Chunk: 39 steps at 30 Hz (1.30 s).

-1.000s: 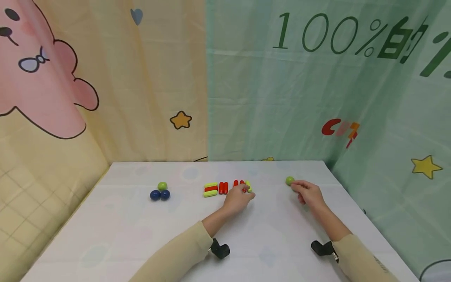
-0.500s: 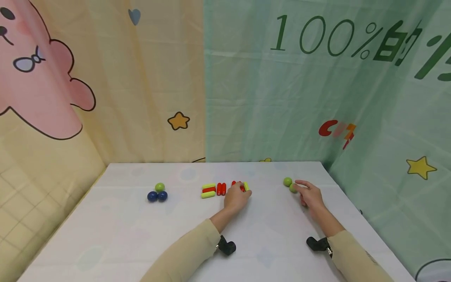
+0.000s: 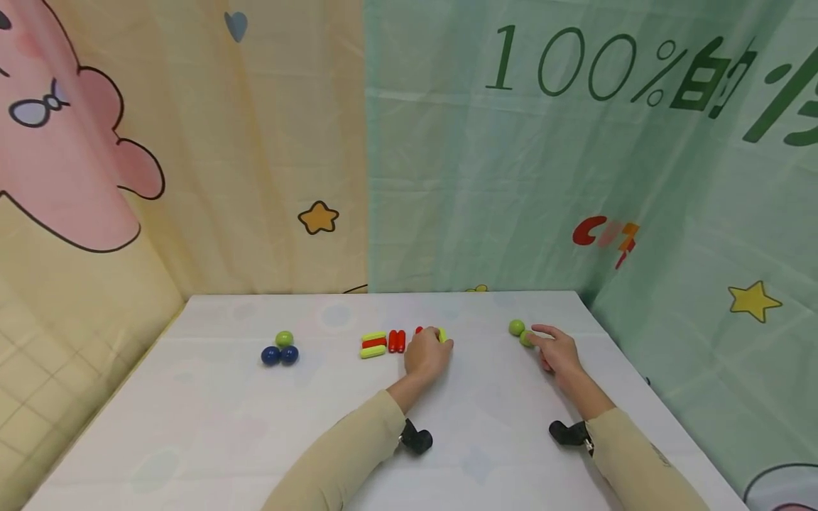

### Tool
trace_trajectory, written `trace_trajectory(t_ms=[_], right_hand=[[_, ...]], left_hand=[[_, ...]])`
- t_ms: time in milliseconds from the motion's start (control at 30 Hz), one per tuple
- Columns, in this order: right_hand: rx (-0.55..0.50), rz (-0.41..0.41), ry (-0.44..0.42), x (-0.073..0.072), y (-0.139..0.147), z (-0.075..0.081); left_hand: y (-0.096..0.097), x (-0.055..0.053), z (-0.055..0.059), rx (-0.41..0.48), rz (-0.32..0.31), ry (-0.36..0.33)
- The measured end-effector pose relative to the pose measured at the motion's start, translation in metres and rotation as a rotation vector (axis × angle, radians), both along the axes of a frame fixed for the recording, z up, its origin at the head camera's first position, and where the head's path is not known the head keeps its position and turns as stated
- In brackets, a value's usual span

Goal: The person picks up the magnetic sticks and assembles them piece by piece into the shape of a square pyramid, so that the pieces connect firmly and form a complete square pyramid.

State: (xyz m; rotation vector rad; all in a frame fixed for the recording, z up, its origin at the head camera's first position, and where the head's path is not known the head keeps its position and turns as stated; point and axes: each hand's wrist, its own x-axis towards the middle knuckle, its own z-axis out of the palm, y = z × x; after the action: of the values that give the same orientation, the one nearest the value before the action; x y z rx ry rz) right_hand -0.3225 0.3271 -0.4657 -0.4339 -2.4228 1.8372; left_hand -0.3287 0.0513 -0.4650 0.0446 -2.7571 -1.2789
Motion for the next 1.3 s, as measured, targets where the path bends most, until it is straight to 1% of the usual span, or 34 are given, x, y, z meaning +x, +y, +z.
trace_trajectory(t_ms=[100, 300, 533, 700, 833, 1067, 1300], right_hand=[[0.009, -0.007, -0.005, -0.001, 0.0, 0.0], [0.015, -0.008, -0.041, -0.002, -0.002, 0.0], [0.091, 0.001, -0.058, -0.002, -0.004, 0.001], [0.119, 0.018, -0.06, -0.003, -0.004, -0.002], [0.146, 0.027, -0.064, -0.002, -0.004, -0.003], [0.211, 0.031, -0.081, 0.0, -0.01, 0.0], [0.264, 0.051, -0.083, 0.005, -0.015, 0.002]], left_hand=[[0.001, -0.001, 0.0, -0.007, 0.007, -0.001], [0.003, -0.002, -0.001, -0.032, 0.008, -0.003], [0.003, -0.004, -0.004, -0.045, -0.013, -0.01], [0.002, -0.001, -0.004, -0.049, -0.037, -0.01], [-0.001, 0.002, -0.004, -0.055, -0.076, -0.005], [-0.01, 0.006, 0.0, -0.088, -0.206, -0.036], [-0.013, 0.007, 0.001, -0.115, -0.271, -0.058]])
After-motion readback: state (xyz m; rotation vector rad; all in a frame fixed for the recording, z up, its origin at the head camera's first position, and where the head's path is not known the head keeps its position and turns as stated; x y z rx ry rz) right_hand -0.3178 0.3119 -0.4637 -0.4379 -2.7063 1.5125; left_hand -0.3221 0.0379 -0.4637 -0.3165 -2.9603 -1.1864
